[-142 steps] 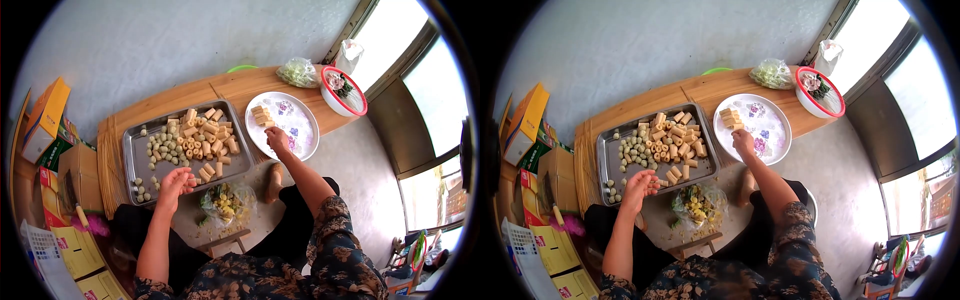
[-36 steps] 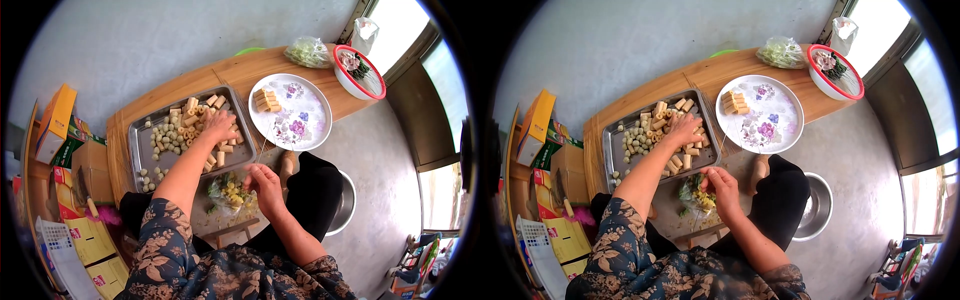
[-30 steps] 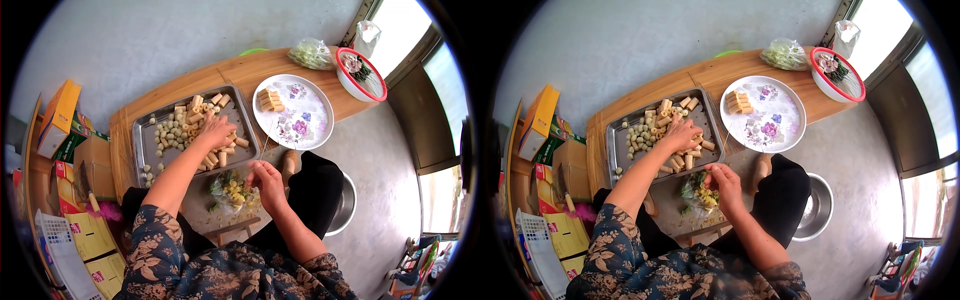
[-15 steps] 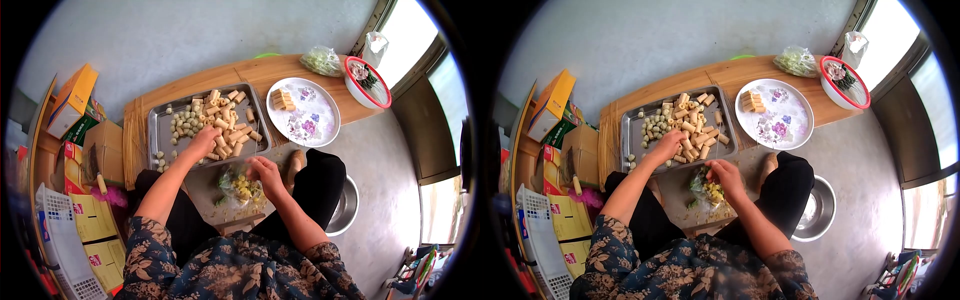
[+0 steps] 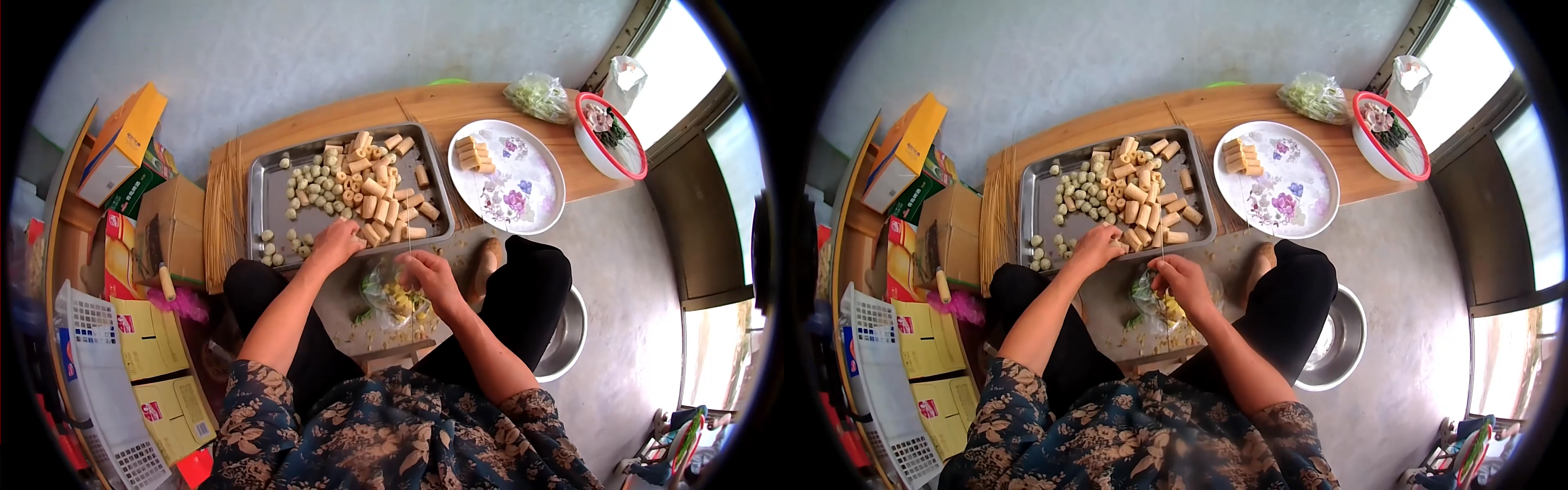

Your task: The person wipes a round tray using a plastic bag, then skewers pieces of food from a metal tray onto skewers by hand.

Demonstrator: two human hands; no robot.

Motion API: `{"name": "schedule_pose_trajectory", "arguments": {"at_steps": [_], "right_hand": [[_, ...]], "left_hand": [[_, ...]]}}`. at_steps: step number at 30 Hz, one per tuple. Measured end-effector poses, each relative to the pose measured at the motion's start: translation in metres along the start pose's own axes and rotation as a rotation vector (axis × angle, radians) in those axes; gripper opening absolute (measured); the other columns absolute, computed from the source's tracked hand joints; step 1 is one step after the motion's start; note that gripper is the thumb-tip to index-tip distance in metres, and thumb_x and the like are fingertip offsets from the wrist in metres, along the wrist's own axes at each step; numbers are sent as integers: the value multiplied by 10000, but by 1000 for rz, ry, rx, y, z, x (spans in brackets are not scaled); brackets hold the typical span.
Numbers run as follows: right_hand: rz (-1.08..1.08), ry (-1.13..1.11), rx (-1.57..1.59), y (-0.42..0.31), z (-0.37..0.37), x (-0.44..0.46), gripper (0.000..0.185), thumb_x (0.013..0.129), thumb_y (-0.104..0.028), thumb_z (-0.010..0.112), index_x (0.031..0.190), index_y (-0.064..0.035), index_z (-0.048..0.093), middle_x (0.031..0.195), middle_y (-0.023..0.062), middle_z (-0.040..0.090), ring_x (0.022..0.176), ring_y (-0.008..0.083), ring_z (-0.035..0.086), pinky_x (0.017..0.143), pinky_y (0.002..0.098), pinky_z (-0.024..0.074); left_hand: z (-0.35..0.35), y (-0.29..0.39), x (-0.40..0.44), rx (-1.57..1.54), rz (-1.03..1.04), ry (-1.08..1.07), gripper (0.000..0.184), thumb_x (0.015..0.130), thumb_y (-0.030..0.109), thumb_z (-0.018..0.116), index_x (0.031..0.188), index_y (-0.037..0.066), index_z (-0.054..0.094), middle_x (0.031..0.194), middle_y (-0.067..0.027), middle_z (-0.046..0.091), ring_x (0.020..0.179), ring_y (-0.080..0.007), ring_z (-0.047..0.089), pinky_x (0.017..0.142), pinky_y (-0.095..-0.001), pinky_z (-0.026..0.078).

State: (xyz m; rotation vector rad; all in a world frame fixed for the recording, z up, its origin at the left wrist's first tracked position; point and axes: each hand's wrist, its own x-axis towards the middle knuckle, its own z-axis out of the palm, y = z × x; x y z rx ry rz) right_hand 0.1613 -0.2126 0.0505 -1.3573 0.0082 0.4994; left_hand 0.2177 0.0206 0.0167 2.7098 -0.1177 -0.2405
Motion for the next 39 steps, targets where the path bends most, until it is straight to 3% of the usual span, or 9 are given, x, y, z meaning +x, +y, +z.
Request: {"name": "schedule_pose_trajectory", "arguments": {"at_steps": [2, 8, 11, 15, 17, 23, 26, 36, 39], "right_hand": [[21, -20, 12, -3, 3, -1, 213, 937, -170, 486, 1007, -6, 603, 657, 37, 605, 553, 89, 533, 527, 220, 395], [-1, -12, 14, -9, 14, -4, 205, 935, -113, 484, 1071, 18, 564, 617, 26, 567, 483, 81, 481, 453, 224, 371], [20, -37, -35, -17, 18, -10, 206, 932, -114, 490, 1069, 15, 574, 590, -6, 512, 461, 64, 425, 438, 220, 345], [7, -48, -146, -15, 22, -10, 206, 925, -116, 494, 1066, 0, 588, 587, -29, 468, 480, 47, 398, 451, 216, 333], [-40, -36, -213, -9, 23, -8, 226, 915, -117, 478, 1061, -10, 614, 622, -56, 488, 536, 17, 403, 487, 178, 328], [-25, -41, -221, -6, 22, -6, 225, 899, -109, 476, 1041, -23, 629, 704, -38, 547, 596, 28, 437, 542, 189, 370], [-148, -13, -238, 5, 22, -2, 203, 910, -126, 496, 1041, -25, 613, 613, -30, 488, 505, 50, 422, 469, 226, 356], [-99, -19, -258, 10, 20, 2, 209, 909, -133, 493, 1037, -24, 616, 625, -15, 502, 518, 57, 435, 489, 236, 370], [-288, 18, -332, 21, 19, 7, 210, 904, -140, 497, 1031, -25, 619, 622, -4, 506, 535, 65, 447, 506, 244, 379]], "left_hand": [[1, -3, -1, -31, -22, 59, 299, 728, 258, 726, 947, 96, 601, 989, -90, 600, 957, -290, 584, 784, -388, 461], [-14, 2, 6, -143, -222, -66, 192, 825, 157, 621, 993, 73, 581, 929, -96, 647, 838, -236, 628, 707, -348, 490], [-12, -6, 9, -1140, -285, -31, 247, 868, 133, 572, 1081, 9, 596, 956, -43, 627, 806, -126, 603, 677, -264, 508], [-14, -7, 4, -1511, -331, -78, 250, 873, 135, 590, 1093, 18, 580, 945, -53, 619, 800, -141, 603, 700, -275, 508], [-13, -7, 3, -1560, -319, -78, 247, 875, 135, 587, 1092, 19, 570, 946, -57, 619, 806, -149, 606, 703, -281, 510], [-13, -4, 2, -1612, -322, -77, 232, 887, 147, 577, 1085, 29, 549, 962, -64, 613, 823, -160, 607, 705, -293, 514], [-11, -3, 3, -1611, -299, -93, 233, 890, 147, 576, 1087, 27, 548, 975, -64, 609, 825, -159, 606, 709, -293, 515], [-13, -2, 3, -1626, -278, -102, 233, 889, 144, 577, 1083, 17, 552, 970, -65, 612, 825, -158, 604, 718, -287, 516], [-15, 0, 1, -1620, -265, -109, 227, 889, 142, 577, 1080, 20, 555, 971, -63, 611, 825, -157, 604, 721, -287, 516]]}}
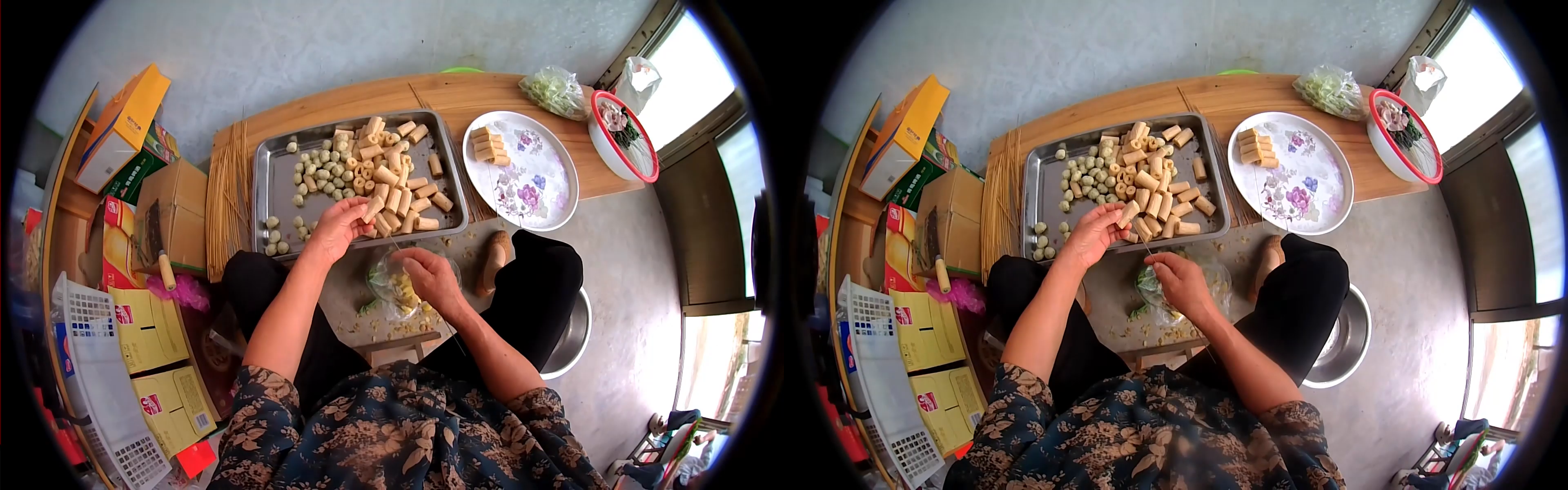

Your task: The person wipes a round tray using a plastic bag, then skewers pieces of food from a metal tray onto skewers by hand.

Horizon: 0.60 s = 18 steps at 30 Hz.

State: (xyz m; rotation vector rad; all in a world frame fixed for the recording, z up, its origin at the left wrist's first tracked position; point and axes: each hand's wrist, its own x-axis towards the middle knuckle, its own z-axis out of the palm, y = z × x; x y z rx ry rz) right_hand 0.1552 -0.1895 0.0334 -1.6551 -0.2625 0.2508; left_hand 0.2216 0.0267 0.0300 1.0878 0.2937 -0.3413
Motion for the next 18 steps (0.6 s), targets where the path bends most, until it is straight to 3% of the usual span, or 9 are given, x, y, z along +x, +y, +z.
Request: {"name": "schedule_pose_trajectory", "arguments": {"at_steps": [5, 18], "right_hand": [[194, -46, 14, -19, -3, -1, 211, 902, -144, 498, 1027, -27, 621, 620, 1, 509, 539, 72, 452, 512, 249, 382], [262, -23, 70, -18, 0, 2, 192, 904, -121, 500, 1024, -23, 613, 609, -25, 491, 490, 52, 424, 461, 235, 356]], "left_hand": [[1, -1, -1, 7, 6, 4, 227, 883, 139, 586, 1077, 23, 559, 963, -58, 610, 822, -152, 602, 719, -281, 515], [11, -7, -3, 86, -43, -30, 256, 856, 109, 616, 1088, 26, 544, 1017, -67, 587, 860, -168, 594, 766, -293, 510]]}}
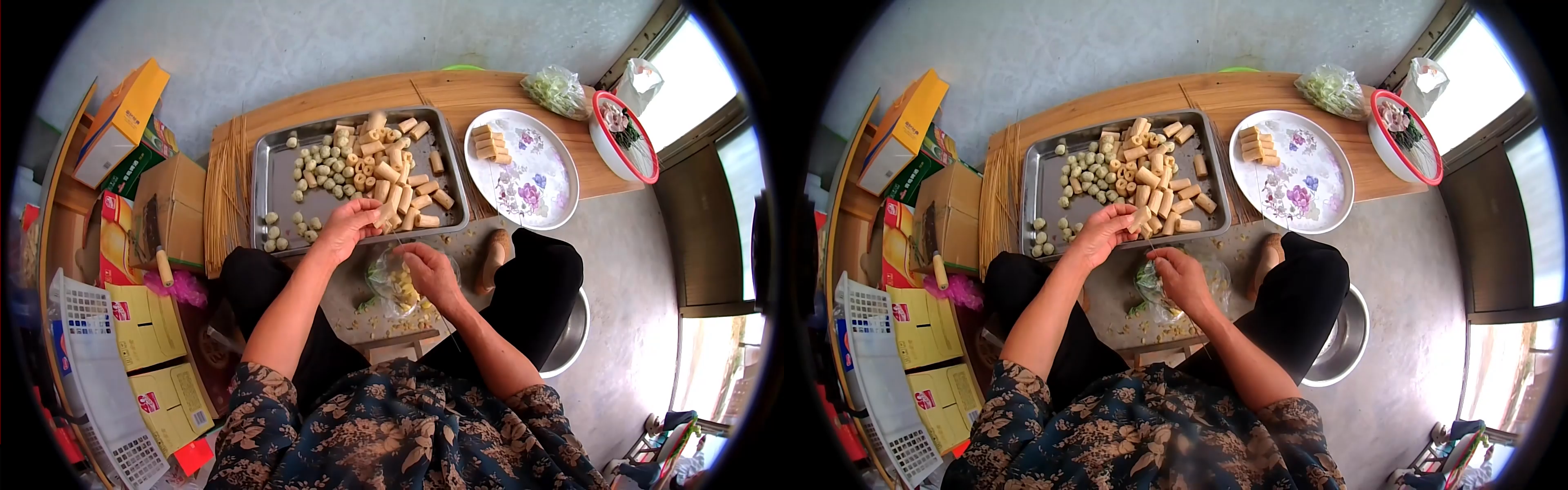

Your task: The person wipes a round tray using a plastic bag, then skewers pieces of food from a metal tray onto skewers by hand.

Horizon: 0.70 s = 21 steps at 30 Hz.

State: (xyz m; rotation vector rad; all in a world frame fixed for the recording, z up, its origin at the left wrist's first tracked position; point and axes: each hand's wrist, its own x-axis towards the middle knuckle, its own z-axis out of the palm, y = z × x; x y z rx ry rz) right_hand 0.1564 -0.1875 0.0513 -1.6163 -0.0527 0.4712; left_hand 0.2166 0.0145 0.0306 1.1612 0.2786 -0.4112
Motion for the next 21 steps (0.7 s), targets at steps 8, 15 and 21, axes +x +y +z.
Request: {"name": "schedule_pose_trajectory", "arguments": {"at_steps": [8, 15, 21], "right_hand": [[33, 44, 66, 2, 4, 3, 154, 915, -126, 507, 972, -21, 605, 632, -21, 507, 481, 52, 427, 446, 228, 353], [66, 77, 203, 6, 1, 9, 153, 933, -148, 502, 923, -14, 575, 599, -27, 463, 458, 49, 388, 421, 220, 313], [35, 103, 250, 7, -3, 10, 163, 942, -142, 488, 914, -4, 569, 544, -34, 427, 430, 48, 365, 404, 216, 283]], "left_hand": [[6, 0, -4, 57, -40, -73, 313, 850, 129, 629, 1132, 50, 518, 1029, -54, 581, 873, -144, 584, 760, -280, 504], [9, 9, -5, 199, -30, -126, 344, 855, 176, 638, 1154, 56, 517, 905, -17, 603, 813, -100, 584, 707, -268, 496], [-14, 3, 3, 1387, 324, 169, 211, 744, 28, 645, 952, 66, 642, 880, -99, 580, 837, -265, 603, 727, -362, 481]]}}
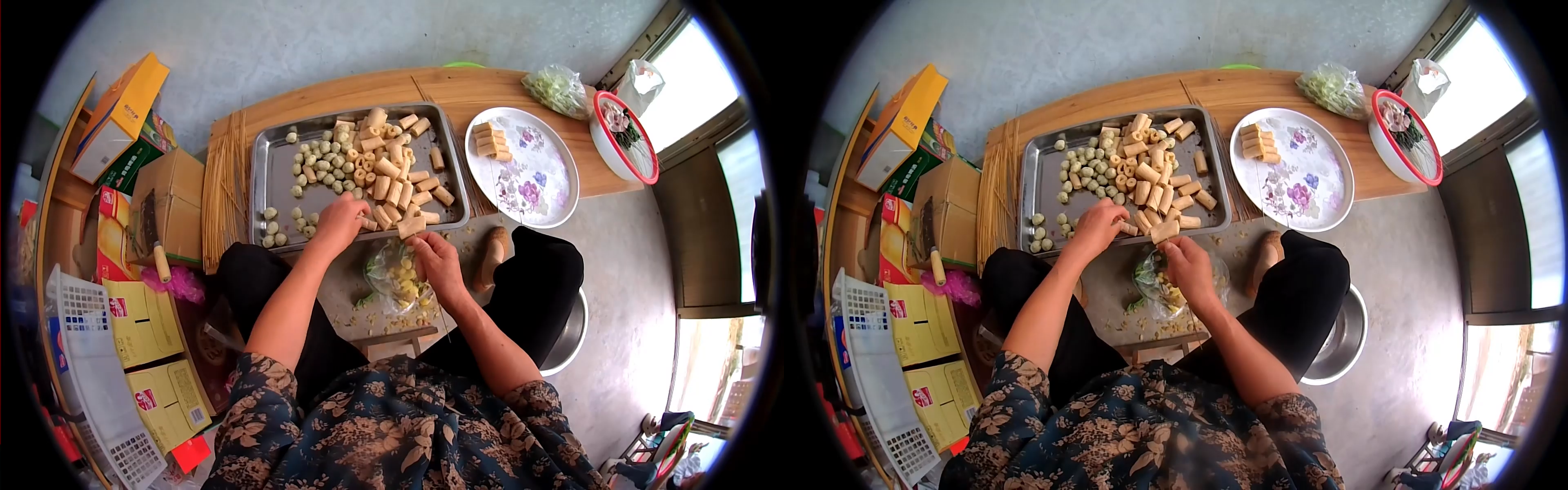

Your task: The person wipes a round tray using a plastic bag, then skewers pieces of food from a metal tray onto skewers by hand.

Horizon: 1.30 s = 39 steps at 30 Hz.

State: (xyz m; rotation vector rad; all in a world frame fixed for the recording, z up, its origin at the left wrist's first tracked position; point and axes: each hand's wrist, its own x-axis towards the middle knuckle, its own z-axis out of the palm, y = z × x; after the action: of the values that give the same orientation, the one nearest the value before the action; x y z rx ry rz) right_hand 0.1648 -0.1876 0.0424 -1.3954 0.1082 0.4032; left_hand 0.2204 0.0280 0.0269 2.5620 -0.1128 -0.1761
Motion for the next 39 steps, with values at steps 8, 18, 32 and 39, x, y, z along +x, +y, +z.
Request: {"name": "schedule_pose_trajectory", "arguments": {"at_steps": [8, 18, 32, 39], "right_hand": [[10, 11, -12, -2, -2, -2, 179, 946, -154, 484, 930, -5, 582, 513, -36, 430, 416, 47, 349, 407, 208, 258], [20, -40, -22, -8, -1, -6, 183, 944, -159, 491, 932, -6, 591, 530, -36, 446, 425, 43, 364, 411, 207, 266], [23, -125, -130, -4, 3, -8, 147, 926, -138, 525, 945, -14, 601, 567, -41, 453, 463, 40, 385, 430, 218, 310], [12, -104, -142, -5, 6, -9, 148, 917, -139, 525, 928, -31, 626, 574, -77, 456, 473, 10, 372, 427, 185, 277]], "left_hand": [[13, -2, 1, 227, 29, -29, 198, 737, 53, 688, 922, 102, 640, 985, -92, 540, 928, -305, 575, 759, -404, 468], [0, 6, 12, -327, -229, -52, 109, 828, 128, 612, 904, 52, 599, 941, -79, 608, 794, -189, 621, 671, -331, 491], [-2, -1, 8, -1417, -383, -131, 222, 906, 199, 567, 1026, 13, 559, 871, -98, 644, 701, -138, 619, 601, -256, 519], [-2, -1, 7, -1430, -393, -129, 217, 908, 200, 568, 1019, 13, 564, 868, -101, 644, 695, -139, 619, 593, -251, 519]]}}
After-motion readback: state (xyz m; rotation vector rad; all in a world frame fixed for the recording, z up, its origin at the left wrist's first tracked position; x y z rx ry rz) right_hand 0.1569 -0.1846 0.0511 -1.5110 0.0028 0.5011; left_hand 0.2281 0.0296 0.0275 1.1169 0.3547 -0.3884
